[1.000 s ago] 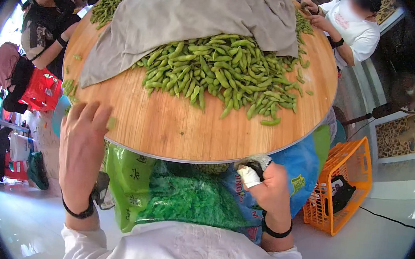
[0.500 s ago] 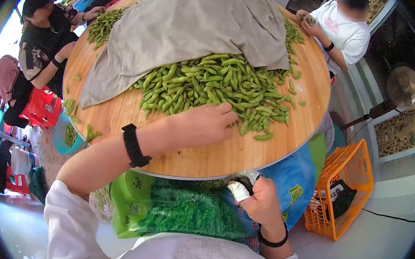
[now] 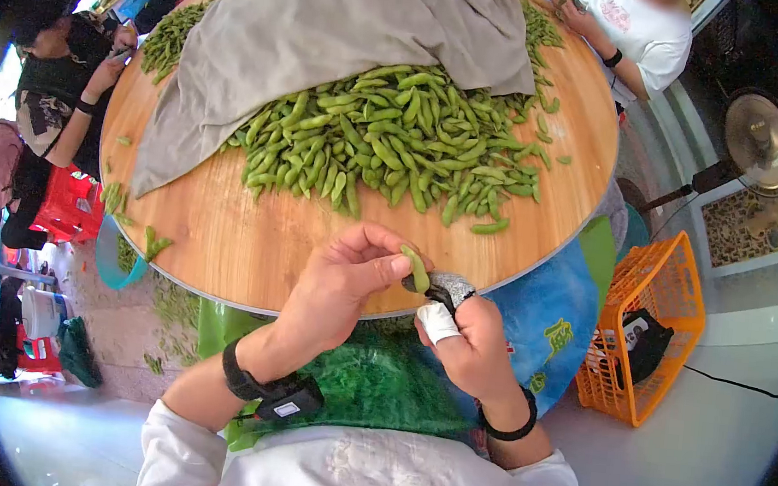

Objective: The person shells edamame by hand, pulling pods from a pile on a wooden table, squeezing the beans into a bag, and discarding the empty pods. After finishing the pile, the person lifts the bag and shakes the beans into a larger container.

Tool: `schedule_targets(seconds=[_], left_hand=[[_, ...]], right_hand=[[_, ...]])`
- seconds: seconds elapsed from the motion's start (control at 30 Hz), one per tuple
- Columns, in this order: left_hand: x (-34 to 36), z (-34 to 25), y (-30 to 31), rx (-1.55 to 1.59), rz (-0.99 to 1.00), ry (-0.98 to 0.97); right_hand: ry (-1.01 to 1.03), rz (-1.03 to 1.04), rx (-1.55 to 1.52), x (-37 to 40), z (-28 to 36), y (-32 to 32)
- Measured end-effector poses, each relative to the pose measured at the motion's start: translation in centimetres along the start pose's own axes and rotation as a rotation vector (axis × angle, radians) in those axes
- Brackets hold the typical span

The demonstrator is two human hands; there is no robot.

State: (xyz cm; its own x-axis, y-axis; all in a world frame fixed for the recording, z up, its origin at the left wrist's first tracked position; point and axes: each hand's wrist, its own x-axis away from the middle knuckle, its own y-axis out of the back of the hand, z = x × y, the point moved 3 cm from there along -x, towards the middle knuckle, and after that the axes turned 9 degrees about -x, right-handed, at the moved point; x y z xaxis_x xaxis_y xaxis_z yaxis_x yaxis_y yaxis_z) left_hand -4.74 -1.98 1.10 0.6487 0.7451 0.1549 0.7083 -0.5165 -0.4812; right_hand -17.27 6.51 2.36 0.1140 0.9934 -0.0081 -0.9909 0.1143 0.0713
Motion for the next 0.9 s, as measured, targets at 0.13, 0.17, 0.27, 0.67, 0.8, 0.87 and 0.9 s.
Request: schedule_targets(seconds=[0.13, 0.17, 0.27, 0.67, 0.8, 0.87, 0.9], left_hand=[[0.1, -0.2, -0.1, -0.002, -0.021, -0.059], [0.1, -0.2, 0.0, -0.001, -0.022, -0.059], [0.2, -0.2, -0.1, -0.039, -0.010, -0.090], [-0.2, 1.6, 1.0, 0.273, 0.431, 0.004], [0.2, 1.1, 0.0, 0.111, 0.133, 0.096], [0.6, 0.4, -0.5, -0.283, 0.031, -0.048], [0.8, 0.5, -0.7, -0.279, 0.026, -0.050]], right_hand=[[0.011, -0.003, 0.059, 0.3, -0.1, 0.2], [0.003, 0.014, 0.085, 0.4, 0.0, 0.2], [0.019, 0.000, 0.081, 0.4, -0.2, -0.1], [-0.515, 0.275, -0.929, 0.2, -1.2, 0.2], [0.162, -0.128, 0.343, 0.1, 0.4, -0.6], [0.235, -0.156, 0.474, 0.8, 1.0, -1.4], [0.312, -0.186, 0.599, 1.2, 1.5, -1.6]])
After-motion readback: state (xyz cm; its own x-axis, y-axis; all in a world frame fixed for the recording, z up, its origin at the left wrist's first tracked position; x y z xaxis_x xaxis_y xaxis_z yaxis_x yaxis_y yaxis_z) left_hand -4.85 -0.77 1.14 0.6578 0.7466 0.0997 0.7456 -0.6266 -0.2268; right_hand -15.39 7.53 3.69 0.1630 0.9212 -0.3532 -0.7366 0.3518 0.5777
